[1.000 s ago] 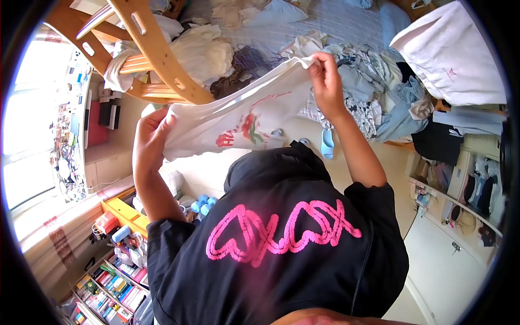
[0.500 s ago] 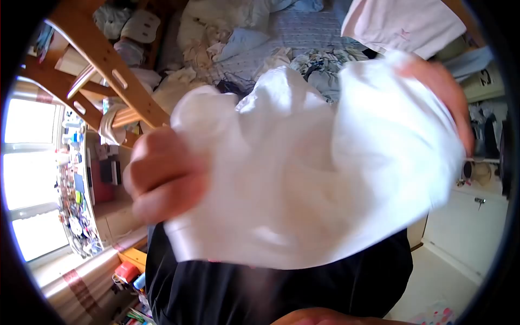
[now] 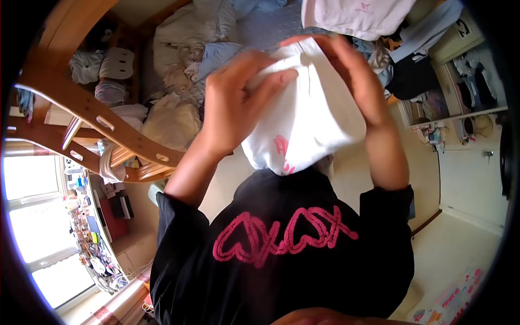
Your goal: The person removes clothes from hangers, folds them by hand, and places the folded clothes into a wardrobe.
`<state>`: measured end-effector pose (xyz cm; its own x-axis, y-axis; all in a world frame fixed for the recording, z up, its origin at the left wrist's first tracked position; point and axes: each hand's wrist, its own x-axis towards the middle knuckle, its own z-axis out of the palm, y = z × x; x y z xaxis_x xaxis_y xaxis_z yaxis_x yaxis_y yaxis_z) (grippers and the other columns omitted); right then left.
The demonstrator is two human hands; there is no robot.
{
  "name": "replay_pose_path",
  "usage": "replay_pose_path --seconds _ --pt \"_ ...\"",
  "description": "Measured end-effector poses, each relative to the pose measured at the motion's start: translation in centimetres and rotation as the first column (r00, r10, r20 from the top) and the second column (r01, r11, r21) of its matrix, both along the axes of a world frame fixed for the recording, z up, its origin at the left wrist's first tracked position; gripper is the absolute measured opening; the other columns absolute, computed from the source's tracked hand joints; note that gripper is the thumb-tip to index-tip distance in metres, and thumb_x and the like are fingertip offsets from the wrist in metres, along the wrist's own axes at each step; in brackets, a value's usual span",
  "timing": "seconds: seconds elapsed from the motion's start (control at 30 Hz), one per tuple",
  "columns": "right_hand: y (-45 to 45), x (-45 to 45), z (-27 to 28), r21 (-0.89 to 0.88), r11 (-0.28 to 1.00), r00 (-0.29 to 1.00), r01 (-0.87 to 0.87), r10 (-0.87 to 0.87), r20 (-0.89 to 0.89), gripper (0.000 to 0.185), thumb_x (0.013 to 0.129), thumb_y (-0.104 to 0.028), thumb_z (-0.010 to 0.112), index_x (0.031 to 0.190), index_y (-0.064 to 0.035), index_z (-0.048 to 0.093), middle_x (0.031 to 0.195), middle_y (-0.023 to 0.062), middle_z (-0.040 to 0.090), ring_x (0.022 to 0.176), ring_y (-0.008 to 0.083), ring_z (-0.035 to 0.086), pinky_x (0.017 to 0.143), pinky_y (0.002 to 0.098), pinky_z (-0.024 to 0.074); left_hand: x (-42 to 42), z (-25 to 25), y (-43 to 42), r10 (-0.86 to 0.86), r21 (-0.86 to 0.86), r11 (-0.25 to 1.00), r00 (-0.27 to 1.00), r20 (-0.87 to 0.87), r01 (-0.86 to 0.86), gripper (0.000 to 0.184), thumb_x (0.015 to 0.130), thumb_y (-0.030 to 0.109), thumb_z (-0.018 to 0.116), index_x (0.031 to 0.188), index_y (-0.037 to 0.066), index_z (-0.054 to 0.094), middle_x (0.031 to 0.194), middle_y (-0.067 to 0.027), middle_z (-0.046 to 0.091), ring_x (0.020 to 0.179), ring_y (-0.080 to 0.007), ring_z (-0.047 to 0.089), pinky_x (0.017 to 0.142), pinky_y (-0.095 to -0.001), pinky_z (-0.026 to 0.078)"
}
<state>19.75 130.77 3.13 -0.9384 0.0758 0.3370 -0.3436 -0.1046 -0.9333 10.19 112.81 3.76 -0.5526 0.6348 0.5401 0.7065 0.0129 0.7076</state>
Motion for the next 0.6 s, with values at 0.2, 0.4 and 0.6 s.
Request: replay_pose_path --seconds 0.2,0.4,0.6 --pt "3.9 5.1 2.3 0.620 0.770 0.930 0.151 -0.323 0.176 0.044 0.085 -0.005 0.062 0.127 0.0027 0.052 0.106 0.0060 0.063 0.092 0.0079 0.055 0.082 0.0256 0.0466 1.9 0.0 5.5 -0.047 0.078 0.994 0.947 -0.317 0.075 0.018 0.075 0.012 0.077 0.089 0.003 0.069 0.079 -0.0115 0.064 0.065 -0.0289 0.062 0.056 -0.0352 0.049" --pt "8.3 10.8 2.1 0.666 0.677 0.853 0.312 -0.508 0.116 0.028 0.084 0.002 0.058 0.111 0.0060 0.055 0.087 0.0039 0.061 0.080 0.0040 0.050 0.067 0.0229 0.0455 4.5 -0.3 10.4 -0.343 -0.236 0.934 0.858 -0.383 0.268 0.032 0.068 0.017 0.083 0.090 -0.001 0.070 0.092 -0.0132 0.066 0.097 -0.0271 0.062 0.080 -0.0363 0.048" --pt "14.3 18.6 1.6 0.654 0.662 0.828 0.366 -0.553 0.096 0.016 0.086 0.000 0.054 0.102 0.0046 0.054 0.079 0.0069 0.053 0.073 0.0077 0.045 0.065 0.0258 0.0417 6.6 -4.5 16.9 -0.502 -0.279 0.859 0.812 -0.297 0.429 0.030 0.071 0.019 0.082 0.092 0.001 0.071 0.097 -0.0110 0.063 0.094 -0.0243 0.058 0.083 -0.0370 0.043"
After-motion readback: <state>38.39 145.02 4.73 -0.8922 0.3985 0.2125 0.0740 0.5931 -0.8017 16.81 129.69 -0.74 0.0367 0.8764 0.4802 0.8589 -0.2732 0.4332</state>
